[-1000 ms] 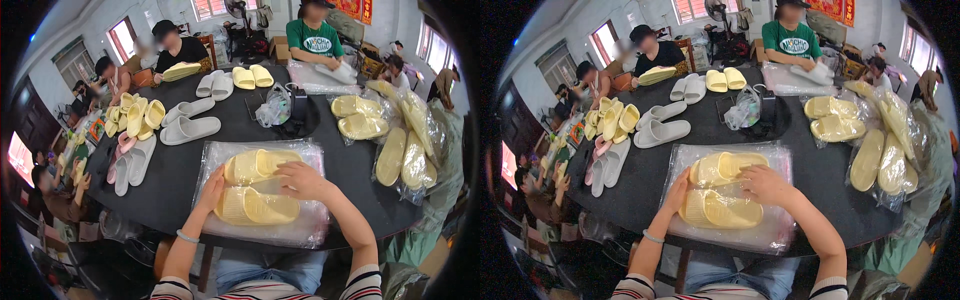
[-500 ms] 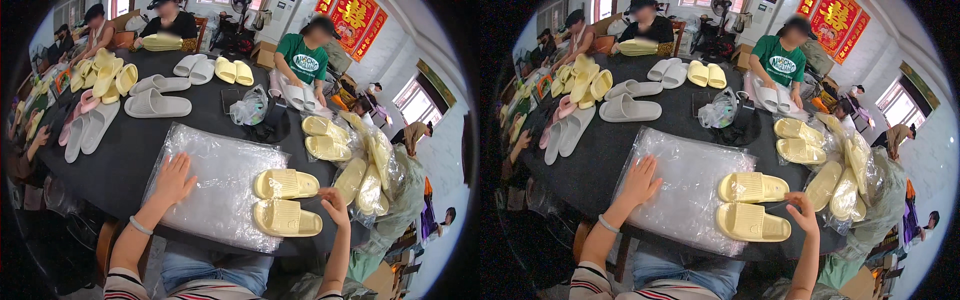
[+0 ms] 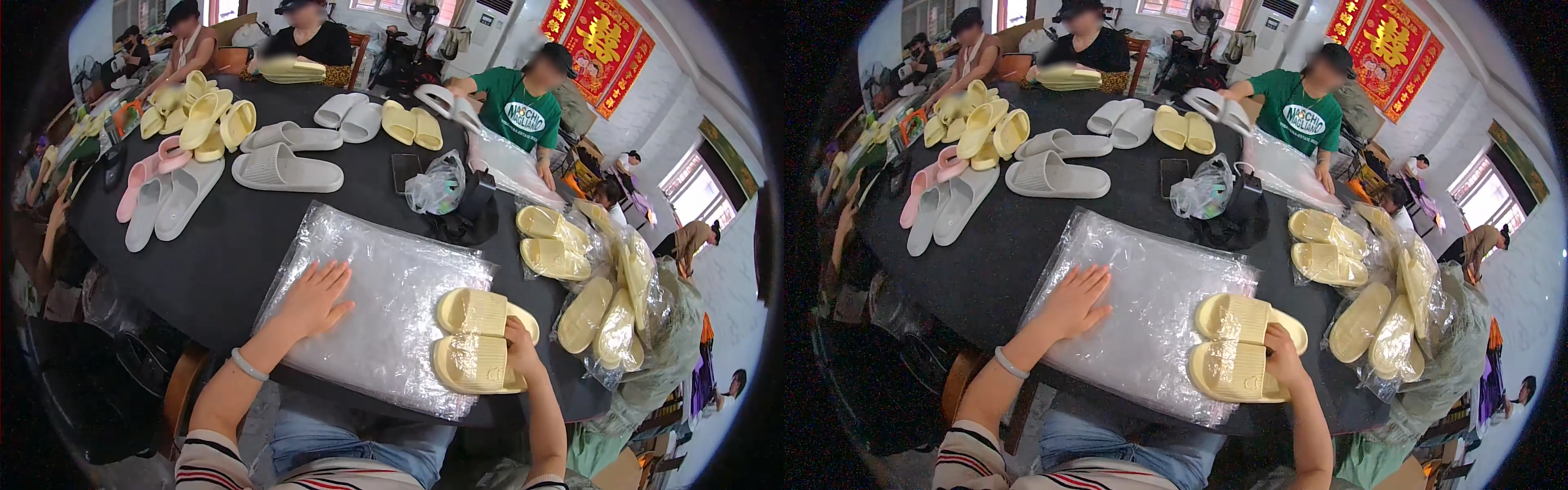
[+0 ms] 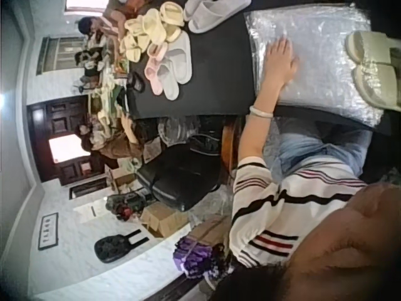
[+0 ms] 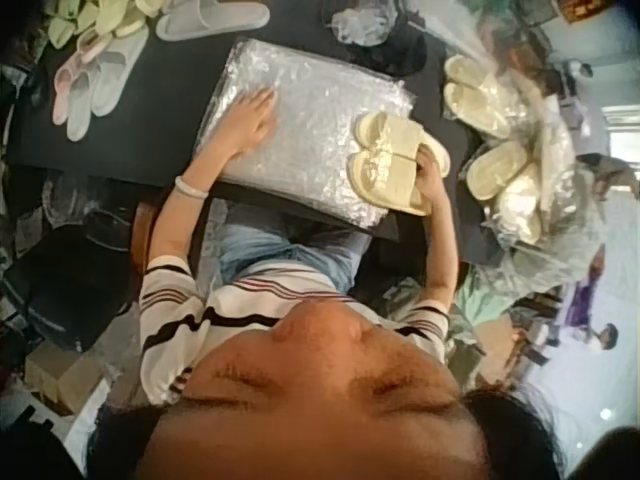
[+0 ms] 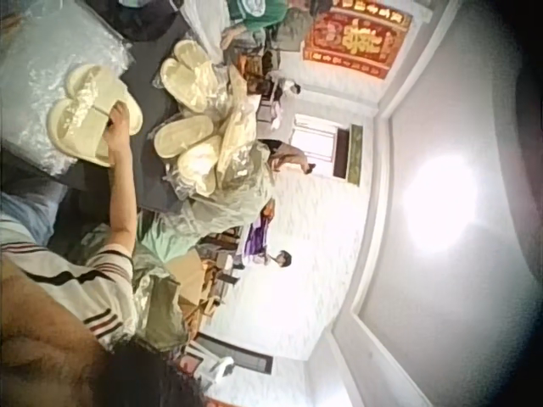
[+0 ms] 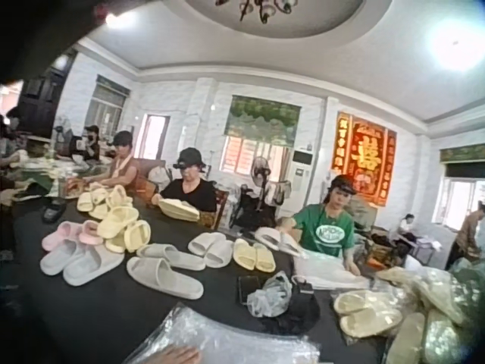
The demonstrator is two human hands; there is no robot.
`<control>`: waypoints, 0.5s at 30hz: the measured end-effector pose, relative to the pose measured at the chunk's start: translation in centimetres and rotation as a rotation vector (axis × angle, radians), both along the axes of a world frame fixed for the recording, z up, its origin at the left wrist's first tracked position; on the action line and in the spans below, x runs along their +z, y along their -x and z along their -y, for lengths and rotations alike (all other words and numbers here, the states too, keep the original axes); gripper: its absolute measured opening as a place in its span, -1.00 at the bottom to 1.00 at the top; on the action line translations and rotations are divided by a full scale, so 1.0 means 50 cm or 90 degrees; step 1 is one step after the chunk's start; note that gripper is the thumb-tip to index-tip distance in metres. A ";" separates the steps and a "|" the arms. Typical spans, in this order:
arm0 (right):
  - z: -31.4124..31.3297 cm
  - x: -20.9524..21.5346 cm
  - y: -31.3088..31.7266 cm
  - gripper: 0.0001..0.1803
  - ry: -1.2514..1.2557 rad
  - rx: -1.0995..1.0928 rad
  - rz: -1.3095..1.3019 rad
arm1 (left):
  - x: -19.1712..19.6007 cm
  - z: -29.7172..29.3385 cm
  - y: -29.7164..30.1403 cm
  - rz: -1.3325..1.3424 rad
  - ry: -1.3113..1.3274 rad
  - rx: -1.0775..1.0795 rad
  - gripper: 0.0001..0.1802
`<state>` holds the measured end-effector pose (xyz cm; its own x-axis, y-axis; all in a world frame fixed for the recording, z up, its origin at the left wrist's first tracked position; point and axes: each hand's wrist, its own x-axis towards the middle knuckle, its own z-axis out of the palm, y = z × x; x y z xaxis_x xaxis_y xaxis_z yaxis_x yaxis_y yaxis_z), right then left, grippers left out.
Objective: The person places pairs of slippers into clear plastic bags at a work table. They handle yellow, white, pink, and black slippers, picking them up, inserting them into bags, and arranging them on the table. Other workers are visible in the background performing similar tasks.
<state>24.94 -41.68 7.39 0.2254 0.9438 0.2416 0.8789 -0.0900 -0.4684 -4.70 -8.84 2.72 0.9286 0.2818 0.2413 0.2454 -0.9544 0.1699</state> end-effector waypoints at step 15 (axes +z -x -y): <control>0.123 0.097 -0.036 -0.67 -0.442 -0.364 -0.466 | -0.008 -0.001 0.003 0.040 -0.010 0.009 -0.31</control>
<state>26.76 -47.80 12.23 0.8762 0.3748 0.3031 0.2917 0.0883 -0.9524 -4.83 -8.81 2.31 0.9078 0.2897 0.3034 0.2478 -0.9539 0.1696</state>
